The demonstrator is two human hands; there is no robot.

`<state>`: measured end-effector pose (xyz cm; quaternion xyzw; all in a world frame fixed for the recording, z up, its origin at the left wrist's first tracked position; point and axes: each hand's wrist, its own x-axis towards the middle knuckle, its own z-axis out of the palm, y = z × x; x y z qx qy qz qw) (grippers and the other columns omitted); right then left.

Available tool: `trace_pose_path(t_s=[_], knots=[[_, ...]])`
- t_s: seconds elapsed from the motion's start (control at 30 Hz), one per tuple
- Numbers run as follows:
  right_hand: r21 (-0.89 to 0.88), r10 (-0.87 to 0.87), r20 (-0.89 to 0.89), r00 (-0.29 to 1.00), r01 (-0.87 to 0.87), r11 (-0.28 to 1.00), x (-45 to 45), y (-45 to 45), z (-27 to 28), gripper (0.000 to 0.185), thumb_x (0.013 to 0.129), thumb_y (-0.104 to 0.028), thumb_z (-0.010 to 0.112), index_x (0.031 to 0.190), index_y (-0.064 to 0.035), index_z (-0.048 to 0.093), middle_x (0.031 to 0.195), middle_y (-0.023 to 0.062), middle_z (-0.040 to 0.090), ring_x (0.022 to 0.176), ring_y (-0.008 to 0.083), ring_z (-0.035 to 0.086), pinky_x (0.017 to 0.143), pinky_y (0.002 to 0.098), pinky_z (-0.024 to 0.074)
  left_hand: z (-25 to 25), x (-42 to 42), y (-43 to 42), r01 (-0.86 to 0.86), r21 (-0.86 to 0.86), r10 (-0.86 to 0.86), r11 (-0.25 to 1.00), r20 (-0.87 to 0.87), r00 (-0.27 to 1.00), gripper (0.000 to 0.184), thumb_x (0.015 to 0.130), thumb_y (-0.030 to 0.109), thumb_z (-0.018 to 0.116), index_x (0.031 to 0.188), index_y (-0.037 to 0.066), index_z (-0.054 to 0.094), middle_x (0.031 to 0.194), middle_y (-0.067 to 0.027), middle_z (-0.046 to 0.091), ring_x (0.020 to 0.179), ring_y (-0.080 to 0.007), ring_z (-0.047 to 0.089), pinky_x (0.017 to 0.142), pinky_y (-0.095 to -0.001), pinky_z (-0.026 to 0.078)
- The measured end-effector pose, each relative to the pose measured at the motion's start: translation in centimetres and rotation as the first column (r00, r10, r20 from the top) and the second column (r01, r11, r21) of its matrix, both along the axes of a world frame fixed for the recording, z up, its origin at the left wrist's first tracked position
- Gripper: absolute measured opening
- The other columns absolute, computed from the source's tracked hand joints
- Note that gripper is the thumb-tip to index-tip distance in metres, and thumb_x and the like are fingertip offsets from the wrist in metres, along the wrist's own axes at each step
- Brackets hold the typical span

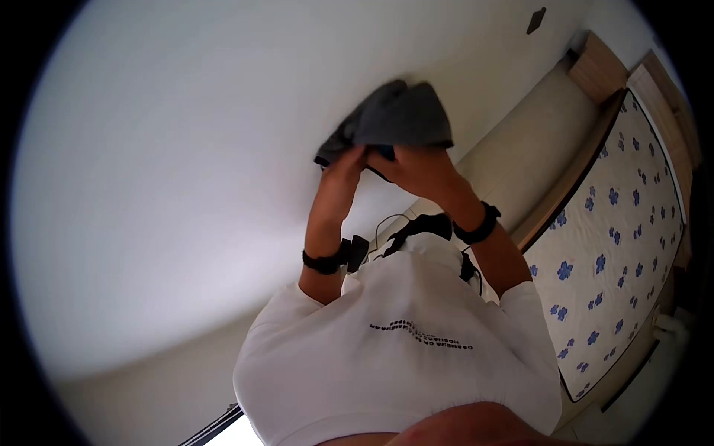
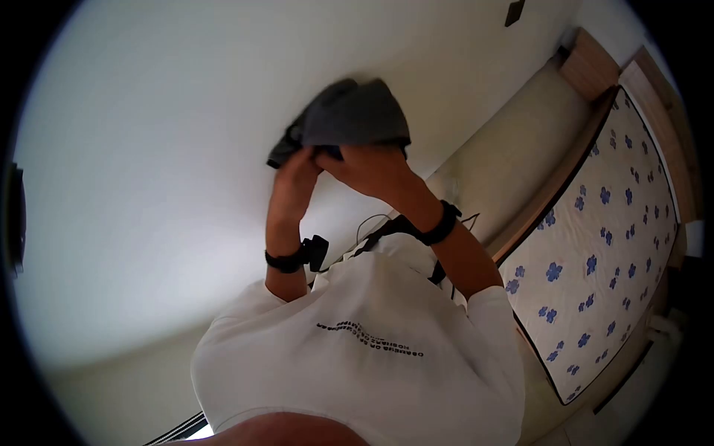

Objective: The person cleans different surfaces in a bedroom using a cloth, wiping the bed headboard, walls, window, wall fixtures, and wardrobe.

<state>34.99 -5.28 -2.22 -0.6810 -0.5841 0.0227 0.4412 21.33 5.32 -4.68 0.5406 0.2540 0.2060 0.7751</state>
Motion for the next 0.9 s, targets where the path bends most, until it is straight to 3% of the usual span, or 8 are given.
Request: trace_pose_path(t_s=[0.13, 0.23, 0.47, 0.53, 0.63, 0.73, 0.83, 0.9], knots=[[-0.171, 0.04, 0.068, 0.997, -0.028, 0.985, 1.8, -1.0, 9.2, 0.029, 0.082, -0.026, 0.066, 0.101, -0.0041, 0.063, 0.09, 0.0151, 0.066, 0.08, 0.0349, 0.064, 0.069, 0.0448, 0.0515, 3.8, 0.4, -1.0, -0.031, 0.061, 0.027, 0.998, 0.073, 0.997, 0.04, 0.1, 0.029, 0.05, 0.129, 0.002, 0.056, 0.124, -0.0057, 0.056, 0.117, -0.0175, 0.049, 0.105, -0.0333, 0.036], [0.175, 0.004, 0.165, 0.986, -0.034, 0.984, 3.0, -1.7, 6.2, 0.027, 0.077, -0.02, 0.071, 0.099, -0.0056, 0.064, 0.086, 0.0146, 0.065, 0.078, 0.0349, 0.064, 0.068, 0.0451, 0.0508, 0.9, 2.2, -1.5, -0.015, 0.135, 0.002, 0.991, 0.1, 0.995, 0.046, 0.098, 0.035, 0.053, 0.13, 0.002, 0.052, 0.122, -0.0048, 0.05, 0.117, -0.0156, 0.043, 0.103, -0.03, 0.036], [0.005, -0.002, 0.157, 0.988, 0.001, 1.0, 12.2, -2.7, 2.4, 0.025, 0.074, -0.017, 0.073, 0.094, -0.0048, 0.065, 0.093, 0.0164, 0.063, 0.085, 0.0378, 0.059, 0.077, 0.0435, 0.0482, 0.5, 12.5, -4.1, 0.103, 0.159, -0.1, 0.982, -0.026, 0.995, 0.05, 0.099, 0.04, 0.05, 0.133, 0.003, 0.053, 0.131, -0.0111, 0.053, 0.125, -0.021, 0.044, 0.109, -0.0338, 0.032], [-0.049, 0.005, 0.122, 0.993, 0.001, 0.999, 14.8, -3.1, 3.8, 0.024, 0.075, -0.017, 0.073, 0.094, -0.0052, 0.065, 0.094, 0.0164, 0.063, 0.087, 0.038, 0.058, 0.079, 0.044, 0.0474, 1.6, 16.2, -5.4, -0.045, 0.291, 0.179, 0.956, -0.454, 0.873, 0.047, 0.101, 0.037, 0.047, 0.131, 0.001, 0.054, 0.125, -0.0184, 0.057, 0.121, -0.0244, 0.049, 0.109, -0.0359, 0.033], [0.081, -0.047, 0.146, 0.988, 0.035, 0.996, 18.2, -3.7, 8.9, 0.021, 0.077, -0.017, 0.073, 0.093, -0.0059, 0.065, 0.095, 0.0157, 0.062, 0.09, 0.0382, 0.057, 0.082, 0.0447, 0.046, 0.1, 18.6, -4.3, -0.067, 0.744, 0.178, 0.665, -0.071, 0.981, 0.043, 0.104, 0.035, 0.044, 0.128, 0.0, 0.055, 0.12, -0.0226, 0.057, 0.115, -0.0261, 0.052, 0.106, -0.0373, 0.036], [0.234, -0.03, 0.099, 0.995, 0.006, 0.972, 19.6, -4.1, 16.0, 0.018, 0.079, -0.015, 0.072, 0.095, -0.0087, 0.067, 0.098, 0.0126, 0.064, 0.092, 0.0351, 0.058, 0.082, 0.0439, 0.0459, 13.0, 20.8, -6.2, -0.177, 0.572, 0.165, 0.801, 0.075, 0.984, 0.042, 0.107, 0.033, 0.038, 0.118, -0.004, 0.056, 0.116, -0.0185, 0.058, 0.111, -0.0245, 0.052, 0.1, -0.0342, 0.037], [0.471, 0.012, 0.218, 0.976, -0.116, 0.875, 23.3, -1.1, 16.7, 0.027, 0.08, -0.028, 0.073, 0.096, -0.0078, 0.068, 0.096, 0.0104, 0.067, 0.089, 0.0319, 0.062, 0.08, 0.0433, 0.0493, 16.4, 23.9, -6.0, -0.217, 0.412, 0.057, 0.885, 0.366, 0.929, 0.048, 0.107, 0.035, 0.036, 0.129, -0.005, 0.05, 0.126, -0.0138, 0.055, 0.119, -0.0219, 0.048, 0.105, -0.032, 0.033], [0.559, -0.021, 0.213, 0.977, -0.104, 0.823, 25.1, 0.1, 15.3, 0.026, 0.078, -0.027, 0.073, 0.095, -0.0078, 0.068, 0.096, 0.0105, 0.066, 0.09, 0.032, 0.062, 0.081, 0.0436, 0.0488, 16.6, 24.9, -5.6, -0.227, 0.188, 0.187, 0.956, 0.211, 0.959, 0.05, 0.106, 0.04, 0.036, 0.131, -0.002, 0.049, 0.121, -0.0096, 0.057, 0.11, -0.0178, 0.051, 0.097, -0.0308, 0.037]])
